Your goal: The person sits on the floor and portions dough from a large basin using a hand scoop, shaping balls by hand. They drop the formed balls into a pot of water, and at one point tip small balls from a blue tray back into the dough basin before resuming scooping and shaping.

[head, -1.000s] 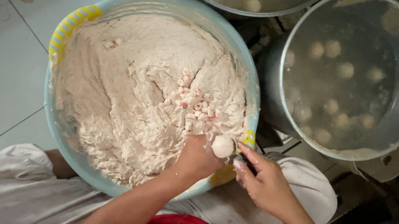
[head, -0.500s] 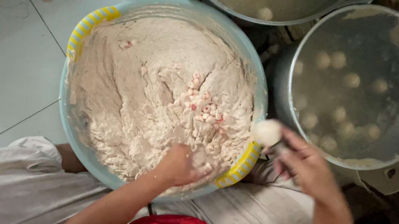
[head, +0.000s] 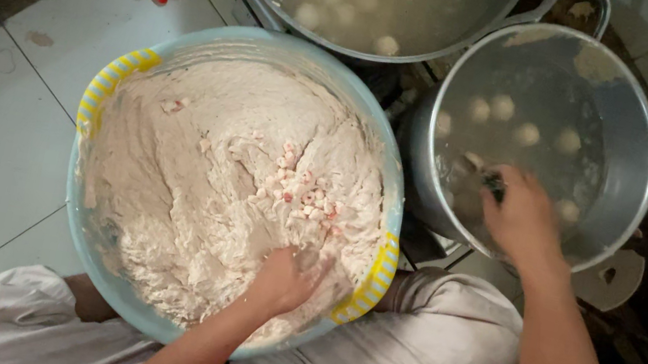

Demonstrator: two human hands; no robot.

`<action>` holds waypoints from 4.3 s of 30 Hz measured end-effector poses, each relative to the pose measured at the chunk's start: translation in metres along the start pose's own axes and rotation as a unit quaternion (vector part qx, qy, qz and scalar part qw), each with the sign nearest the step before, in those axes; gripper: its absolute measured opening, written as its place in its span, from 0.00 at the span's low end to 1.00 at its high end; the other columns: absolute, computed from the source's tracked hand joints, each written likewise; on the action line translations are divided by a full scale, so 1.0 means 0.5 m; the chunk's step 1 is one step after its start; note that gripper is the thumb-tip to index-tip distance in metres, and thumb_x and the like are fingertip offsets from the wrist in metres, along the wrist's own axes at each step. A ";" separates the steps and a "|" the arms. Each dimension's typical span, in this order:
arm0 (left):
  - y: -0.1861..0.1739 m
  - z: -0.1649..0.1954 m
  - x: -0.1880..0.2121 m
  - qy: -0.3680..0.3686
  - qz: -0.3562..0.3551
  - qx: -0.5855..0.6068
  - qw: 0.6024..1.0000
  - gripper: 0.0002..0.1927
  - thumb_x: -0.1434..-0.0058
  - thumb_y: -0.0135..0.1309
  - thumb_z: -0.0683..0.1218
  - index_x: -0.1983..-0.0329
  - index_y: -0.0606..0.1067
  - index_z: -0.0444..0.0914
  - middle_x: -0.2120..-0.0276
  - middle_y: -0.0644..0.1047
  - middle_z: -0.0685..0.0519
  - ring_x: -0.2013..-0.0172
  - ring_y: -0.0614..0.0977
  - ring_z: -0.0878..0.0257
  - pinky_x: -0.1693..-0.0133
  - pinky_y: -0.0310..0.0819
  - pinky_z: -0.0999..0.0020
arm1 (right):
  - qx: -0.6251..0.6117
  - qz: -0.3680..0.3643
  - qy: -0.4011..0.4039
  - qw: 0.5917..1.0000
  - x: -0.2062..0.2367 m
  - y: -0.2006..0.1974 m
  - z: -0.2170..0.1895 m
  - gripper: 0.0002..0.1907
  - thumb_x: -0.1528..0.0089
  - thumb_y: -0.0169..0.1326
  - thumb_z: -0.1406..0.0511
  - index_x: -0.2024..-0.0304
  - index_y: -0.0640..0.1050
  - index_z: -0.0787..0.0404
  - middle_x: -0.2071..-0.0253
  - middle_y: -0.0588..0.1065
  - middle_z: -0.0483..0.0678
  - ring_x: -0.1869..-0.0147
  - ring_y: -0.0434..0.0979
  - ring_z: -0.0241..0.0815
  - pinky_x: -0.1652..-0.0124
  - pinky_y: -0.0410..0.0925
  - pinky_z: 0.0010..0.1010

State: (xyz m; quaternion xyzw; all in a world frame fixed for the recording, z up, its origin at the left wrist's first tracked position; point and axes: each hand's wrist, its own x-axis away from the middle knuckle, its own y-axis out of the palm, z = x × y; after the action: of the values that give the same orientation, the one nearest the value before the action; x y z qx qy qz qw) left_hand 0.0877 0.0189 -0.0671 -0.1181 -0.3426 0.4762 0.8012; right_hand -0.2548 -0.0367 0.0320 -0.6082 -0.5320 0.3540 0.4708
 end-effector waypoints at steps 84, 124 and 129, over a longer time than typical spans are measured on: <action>-0.001 -0.032 0.027 0.291 -0.015 -0.157 0.944 0.27 0.38 0.56 0.63 0.78 0.78 0.35 0.76 0.78 0.39 0.71 0.81 0.41 0.65 0.76 0.49 | -0.180 0.017 0.035 0.983 0.106 -0.011 -0.101 0.17 0.34 0.60 0.62 0.46 0.78 0.63 0.59 0.78 0.53 0.65 0.77 0.44 0.63 0.70 0.34; 0.064 0.064 -0.019 0.069 0.059 -0.026 0.996 0.18 0.55 0.69 0.53 0.71 0.81 0.35 0.71 0.80 0.38 0.69 0.83 0.43 0.65 0.78 0.52 | -0.437 -0.383 0.127 0.804 0.219 0.087 -0.140 0.27 0.32 0.50 0.62 0.29 0.70 0.54 0.70 0.75 0.42 0.70 0.71 0.29 0.71 0.67 0.22; 0.053 0.008 0.000 0.125 0.055 -0.055 0.989 0.19 0.53 0.70 0.55 0.65 0.85 0.37 0.71 0.80 0.34 0.67 0.82 0.38 0.64 0.77 0.48 | -0.467 -0.327 0.144 0.809 0.175 0.060 -0.082 0.28 0.35 0.49 0.65 0.31 0.68 0.53 0.68 0.78 0.40 0.72 0.73 0.29 0.74 0.68 0.23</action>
State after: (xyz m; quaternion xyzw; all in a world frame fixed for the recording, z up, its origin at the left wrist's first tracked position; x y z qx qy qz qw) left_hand 0.0668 0.0320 -0.0780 -0.2393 -0.2582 0.4819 0.8024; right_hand -0.1912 0.0415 0.0220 -0.5888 -0.7268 -0.2039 0.2889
